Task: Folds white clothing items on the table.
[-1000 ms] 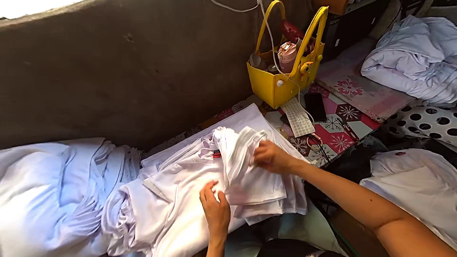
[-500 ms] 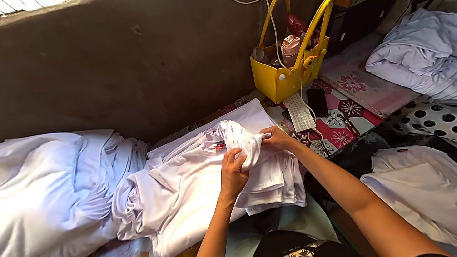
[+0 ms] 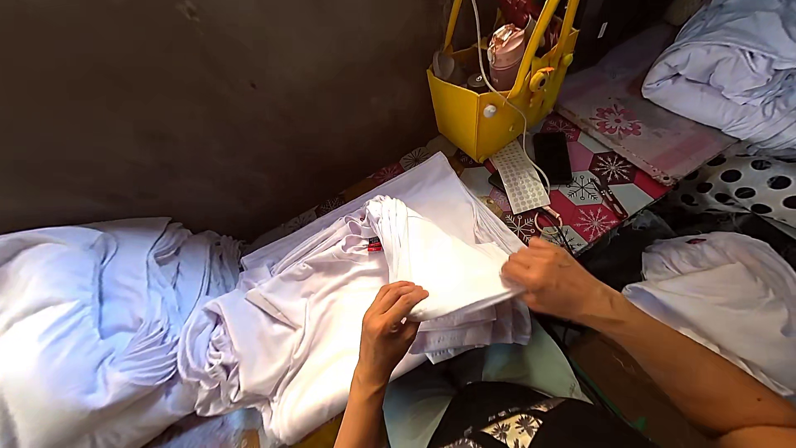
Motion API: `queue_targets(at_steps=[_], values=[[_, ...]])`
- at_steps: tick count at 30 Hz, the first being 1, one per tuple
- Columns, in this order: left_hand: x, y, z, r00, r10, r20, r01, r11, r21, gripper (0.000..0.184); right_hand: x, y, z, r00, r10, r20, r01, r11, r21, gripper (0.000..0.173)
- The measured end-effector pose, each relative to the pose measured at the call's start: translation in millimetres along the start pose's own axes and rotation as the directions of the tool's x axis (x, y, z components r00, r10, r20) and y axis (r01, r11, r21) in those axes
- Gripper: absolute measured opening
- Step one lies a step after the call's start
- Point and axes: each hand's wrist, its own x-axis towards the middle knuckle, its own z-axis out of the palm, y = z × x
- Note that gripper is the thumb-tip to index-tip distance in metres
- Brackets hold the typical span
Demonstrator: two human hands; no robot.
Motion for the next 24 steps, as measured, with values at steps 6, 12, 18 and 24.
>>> queue_targets(at_steps=[6,12,18,24], values=[[-18,-22,-20,0.801,-0.306,0.515,0.307,0.948,0.086,0.021,27,16,-9,0.999,0.006,0.054,-0.031,0.885,0.465,0.022],[27,-43,21,0.465,-0.857,0.225,0.886,0.451,-0.113,0.07,115,61,98,0.933,0.103,0.345,-0.304,0.74,0.601,0.088],[40,-52,40,0.387,-0.795,0.468,0.891,0.191,-0.412,0.043,116,62,113,0.92,0.051,0.388,-0.283,0.771,0.57,0.103],[148,4,-2,0.527,-0.591,0.611,0.839,0.243,-0.488,0.016,103,67,53,0.924,0.236,0.301,-0.364,0.302,0.881,0.049]])
